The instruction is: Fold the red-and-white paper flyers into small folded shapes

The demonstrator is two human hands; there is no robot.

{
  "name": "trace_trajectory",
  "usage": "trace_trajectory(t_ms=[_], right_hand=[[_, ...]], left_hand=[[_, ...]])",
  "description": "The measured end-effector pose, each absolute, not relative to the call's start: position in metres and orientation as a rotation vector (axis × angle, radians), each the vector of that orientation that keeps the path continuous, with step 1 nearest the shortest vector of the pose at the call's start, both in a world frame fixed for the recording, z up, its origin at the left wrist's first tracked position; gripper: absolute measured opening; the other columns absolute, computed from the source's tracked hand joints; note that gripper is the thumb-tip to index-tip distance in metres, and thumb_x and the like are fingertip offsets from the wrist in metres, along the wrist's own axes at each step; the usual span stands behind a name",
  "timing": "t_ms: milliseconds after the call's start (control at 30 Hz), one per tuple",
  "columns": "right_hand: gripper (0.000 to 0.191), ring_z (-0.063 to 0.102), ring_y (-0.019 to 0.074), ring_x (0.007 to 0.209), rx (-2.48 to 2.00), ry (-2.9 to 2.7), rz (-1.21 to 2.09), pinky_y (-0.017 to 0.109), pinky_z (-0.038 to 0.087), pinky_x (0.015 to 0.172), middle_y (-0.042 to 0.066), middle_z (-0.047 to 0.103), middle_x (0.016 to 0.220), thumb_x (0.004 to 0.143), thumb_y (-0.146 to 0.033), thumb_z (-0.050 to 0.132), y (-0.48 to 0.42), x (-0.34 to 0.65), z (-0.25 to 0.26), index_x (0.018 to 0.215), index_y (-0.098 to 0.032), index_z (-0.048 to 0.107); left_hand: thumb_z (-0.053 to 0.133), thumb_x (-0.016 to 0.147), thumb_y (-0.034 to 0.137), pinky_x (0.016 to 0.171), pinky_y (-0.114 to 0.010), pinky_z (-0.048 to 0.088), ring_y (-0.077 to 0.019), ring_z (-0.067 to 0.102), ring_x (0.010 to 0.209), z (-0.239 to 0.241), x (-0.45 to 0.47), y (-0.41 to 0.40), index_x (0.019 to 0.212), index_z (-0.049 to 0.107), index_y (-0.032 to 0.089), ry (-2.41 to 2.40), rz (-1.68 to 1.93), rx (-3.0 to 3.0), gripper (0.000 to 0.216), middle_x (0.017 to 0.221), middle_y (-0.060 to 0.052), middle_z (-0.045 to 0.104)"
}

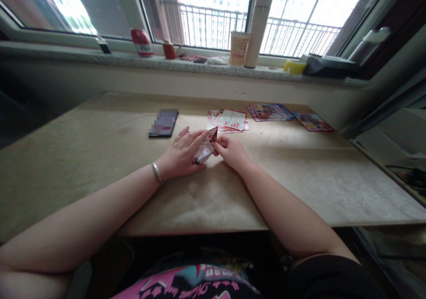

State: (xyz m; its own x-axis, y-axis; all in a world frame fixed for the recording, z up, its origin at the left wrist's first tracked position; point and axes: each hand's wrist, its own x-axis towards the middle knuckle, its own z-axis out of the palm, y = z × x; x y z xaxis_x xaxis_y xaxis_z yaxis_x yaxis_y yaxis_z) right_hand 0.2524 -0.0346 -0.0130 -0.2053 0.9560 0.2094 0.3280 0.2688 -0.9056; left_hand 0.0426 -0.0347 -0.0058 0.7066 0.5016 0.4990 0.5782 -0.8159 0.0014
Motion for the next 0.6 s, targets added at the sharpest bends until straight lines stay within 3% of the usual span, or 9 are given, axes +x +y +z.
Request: trace_trajectory(t_ms=[167, 400, 600], right_hand=[[0.031, 0.058, 0.0127, 0.055, -1.170, -1.658, 1.036, 0.024, 0.042, 0.053, 0.000, 0.064, 0.061, 0.078, -0.050, 0.061, -0.0301, 0.2544, -0.0132, 0.076, -0.020, 0.056], [0.011, 0.059, 0.0133, 0.063, -1.341, -1.914, 0.597, 0.025, 0.045, 0.060, 0.001, 0.068, 0.073, 0.079, -0.029, 0.060, -0.0339, 0.2544, -0.0154, 0.077, -0.019, 0.063], [0.008, 0.057, 0.0119, 0.062, -1.245, -2.039, 0.613, 0.024, 0.044, 0.061, -0.001, 0.067, 0.072, 0.080, -0.024, 0.058, -0.0371, 0.2531, -0.0174, 0.077, -0.019, 0.064]], left_hand=[[0.071, 0.074, 0.043, 0.115, -0.045, 0.023, -0.0292, 0.043, 0.130, -0.0029, 0.0431, -0.0365, 0.151, 0.018, 0.017, -0.894, -0.744, -2.728, 0.097, 0.144, -0.015, 0.043], [0.063, 0.082, 0.042, 0.104, -0.041, 0.032, -0.0272, 0.055, 0.117, -0.0029, 0.0440, -0.0339, 0.148, 0.029, 0.017, -0.899, -0.772, -2.673, 0.078, 0.138, -0.014, 0.051], [0.063, 0.081, 0.044, 0.101, -0.042, 0.035, -0.0285, 0.058, 0.112, -0.0031, 0.0446, -0.0341, 0.150, 0.021, 0.017, -1.017, -0.745, -2.721, 0.086, 0.126, -0.013, 0.061]])
